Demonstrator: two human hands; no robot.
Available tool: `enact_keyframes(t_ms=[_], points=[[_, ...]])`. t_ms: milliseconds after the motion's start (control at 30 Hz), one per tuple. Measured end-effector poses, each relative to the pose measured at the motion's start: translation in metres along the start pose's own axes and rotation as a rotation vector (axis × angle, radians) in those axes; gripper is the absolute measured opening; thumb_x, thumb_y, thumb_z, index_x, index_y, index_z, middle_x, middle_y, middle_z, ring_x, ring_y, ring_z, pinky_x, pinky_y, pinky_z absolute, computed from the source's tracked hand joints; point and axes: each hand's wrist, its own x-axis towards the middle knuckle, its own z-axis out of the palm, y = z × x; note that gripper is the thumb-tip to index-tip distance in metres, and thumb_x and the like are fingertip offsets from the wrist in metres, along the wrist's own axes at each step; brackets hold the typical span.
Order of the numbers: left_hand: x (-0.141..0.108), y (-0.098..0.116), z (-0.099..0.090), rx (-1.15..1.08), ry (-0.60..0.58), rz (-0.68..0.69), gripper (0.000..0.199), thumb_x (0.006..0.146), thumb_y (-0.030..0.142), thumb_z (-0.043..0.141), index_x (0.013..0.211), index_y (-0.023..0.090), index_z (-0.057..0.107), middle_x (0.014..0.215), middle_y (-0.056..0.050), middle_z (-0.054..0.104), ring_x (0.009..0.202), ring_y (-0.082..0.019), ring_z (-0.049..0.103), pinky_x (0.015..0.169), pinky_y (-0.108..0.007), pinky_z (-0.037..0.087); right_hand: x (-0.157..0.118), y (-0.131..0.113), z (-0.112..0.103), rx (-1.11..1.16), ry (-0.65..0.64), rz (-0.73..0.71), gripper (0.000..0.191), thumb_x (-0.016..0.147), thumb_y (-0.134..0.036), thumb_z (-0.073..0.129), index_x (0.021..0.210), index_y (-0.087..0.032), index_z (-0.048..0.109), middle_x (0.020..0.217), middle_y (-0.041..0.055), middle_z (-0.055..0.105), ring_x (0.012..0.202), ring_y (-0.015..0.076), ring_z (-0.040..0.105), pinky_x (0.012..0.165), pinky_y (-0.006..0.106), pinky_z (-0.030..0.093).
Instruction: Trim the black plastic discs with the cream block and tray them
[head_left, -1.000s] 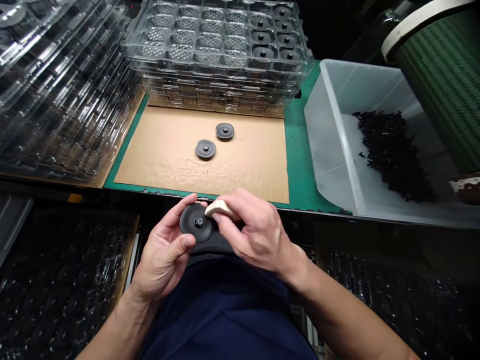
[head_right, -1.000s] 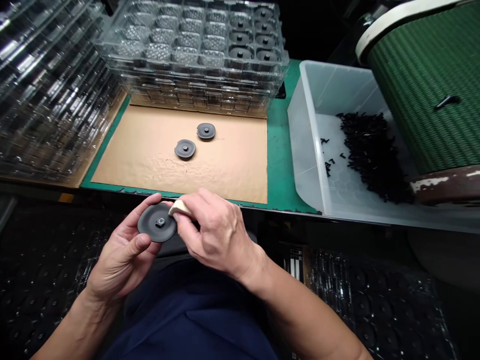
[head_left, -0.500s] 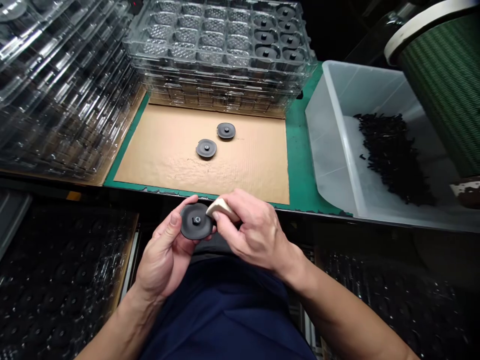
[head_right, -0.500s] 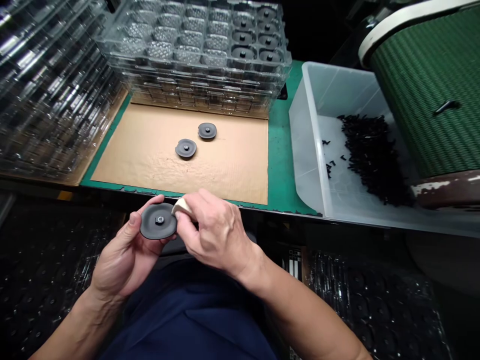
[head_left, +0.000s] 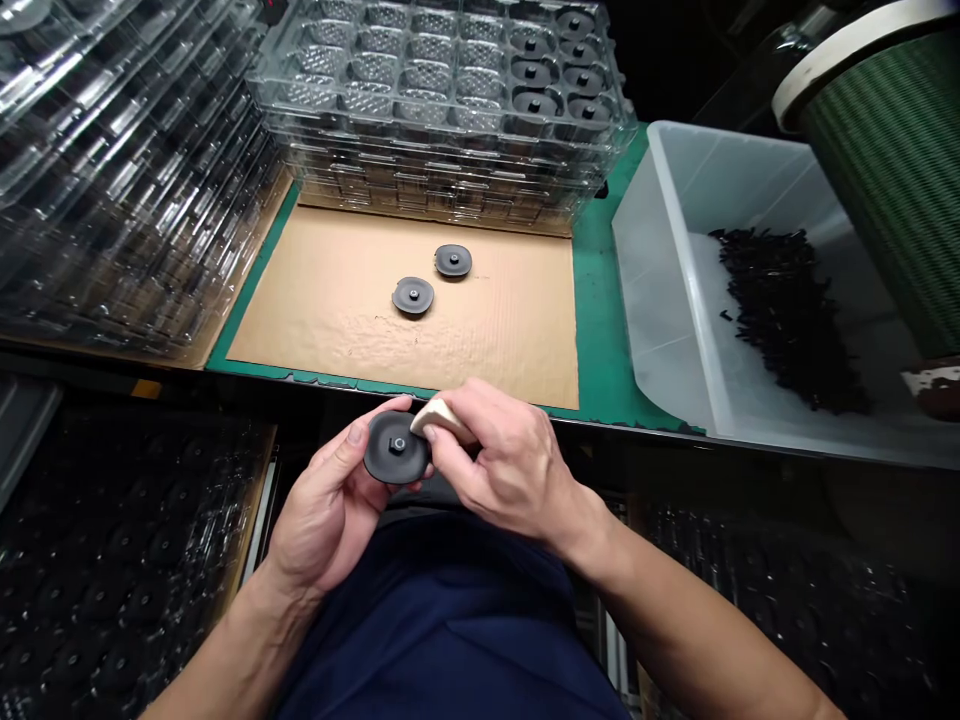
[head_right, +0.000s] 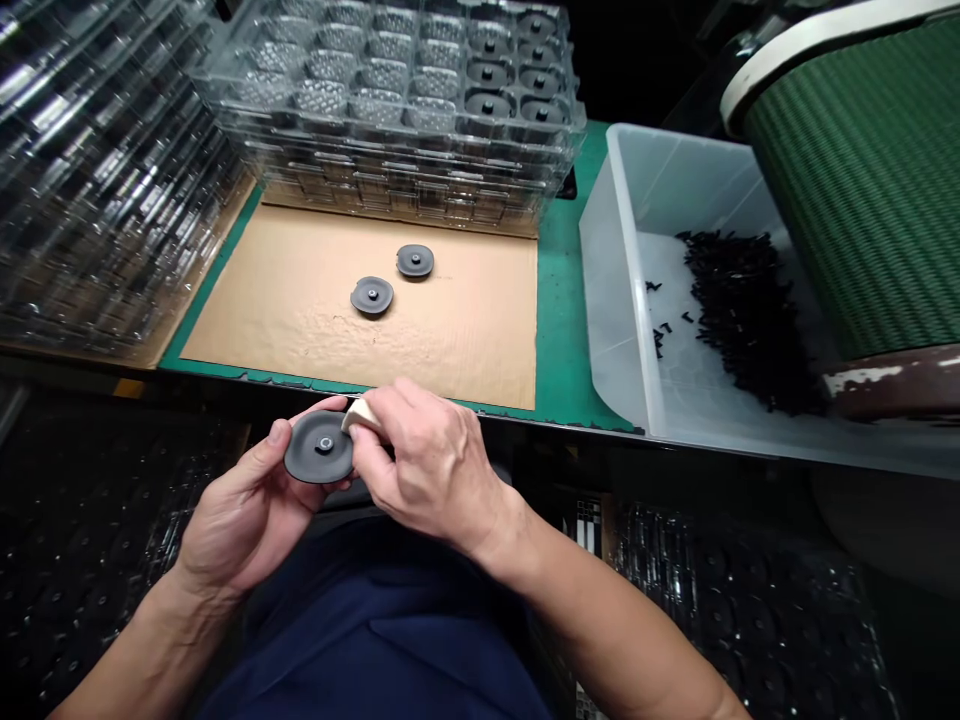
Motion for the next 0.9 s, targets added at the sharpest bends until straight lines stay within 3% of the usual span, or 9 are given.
enact_keyframes(t_ms=[133,233,400,533,667,833,900], points=[[0.0004,-0.0006,-0.0025,0.017,0.009,-0.013,0.045,0.089,0.048,0.079,0.122,0.016,0.079,0.101,-0.009,0.078,0.081,-0.02,0.07,0.066,-0.026,0.064,0.0,0.0006,-0.0012,0.009,-0.075,-0.03,0.017,0.098,-0.02,0.054,0.081,-0.02,0.055,0.077,0.0002,0.055,0.067,0.0141,0.046,0.064,0.03,0.036],[0.0008,-0.0015,-0.0045,0.071,-0.055,-0.056,0.048,0.09,0.053,0.077,0.118,0.015,0.081,0.095,-0.011,0.077,0.071,-0.019,0.069,0.06,-0.027,0.062,-0.0014,0.0003,-0.0009,-0.116,0.0,-0.048,0.017,0.102,-0.021,0.051,0.092,-0.019,0.064,0.084,0.0029,0.058,0.072,0.0158,0.05,0.068,0.031,0.038],[0.0024,-0.0038,-0.0048,0.046,0.02,-0.018,0.045,0.087,0.052,0.081,0.116,0.018,0.082,0.096,-0.008,0.077,0.076,-0.018,0.069,0.062,-0.025,0.063,-0.0076,-0.0004,0.0017,-0.02,-0.045,-0.021,0.019,0.101,-0.023,0.052,0.083,-0.019,0.058,0.077,0.0007,0.054,0.067,0.0144,0.047,0.063,0.03,0.036],[0.0038,-0.0038,-0.004,0.087,-0.08,-0.063,0.046,0.089,0.055,0.077,0.115,0.017,0.082,0.094,-0.01,0.077,0.07,-0.019,0.069,0.062,-0.027,0.063,-0.0081,-0.0016,0.0033,-0.113,0.036,-0.034,0.019,0.103,-0.021,0.051,0.09,-0.018,0.064,0.081,0.0021,0.056,0.071,0.0151,0.049,0.067,0.031,0.037],[0.0046,-0.0008,-0.0044,0.049,-0.025,0.019,0.04,0.089,0.051,0.079,0.114,0.019,0.082,0.099,-0.008,0.078,0.079,-0.019,0.07,0.065,-0.025,0.064,-0.009,-0.0037,0.0014,-0.042,-0.001,-0.004,0.018,0.1,-0.023,0.053,0.084,-0.019,0.06,0.078,0.0011,0.054,0.067,0.0147,0.047,0.064,0.031,0.037],[0.0075,-0.0002,-0.0067,0.114,-0.195,-0.107,0.034,0.091,0.049,0.078,0.094,0.016,0.083,0.086,-0.009,0.076,0.07,-0.019,0.069,0.061,-0.029,0.064,-0.0056,-0.0023,-0.0021,-0.153,-0.003,-0.099,0.019,0.105,-0.021,0.05,0.102,-0.017,0.068,0.09,0.0055,0.062,0.077,0.0176,0.052,0.073,0.032,0.041],[0.0092,-0.0002,-0.0066,0.095,-0.149,-0.051,0.035,0.091,0.049,0.078,0.102,0.017,0.083,0.093,-0.009,0.077,0.073,-0.018,0.069,0.065,-0.028,0.064,-0.0057,-0.0018,0.0005,-0.122,0.008,-0.082,0.018,0.104,-0.022,0.052,0.099,-0.016,0.068,0.087,0.0048,0.06,0.075,0.0174,0.051,0.072,0.032,0.042]])
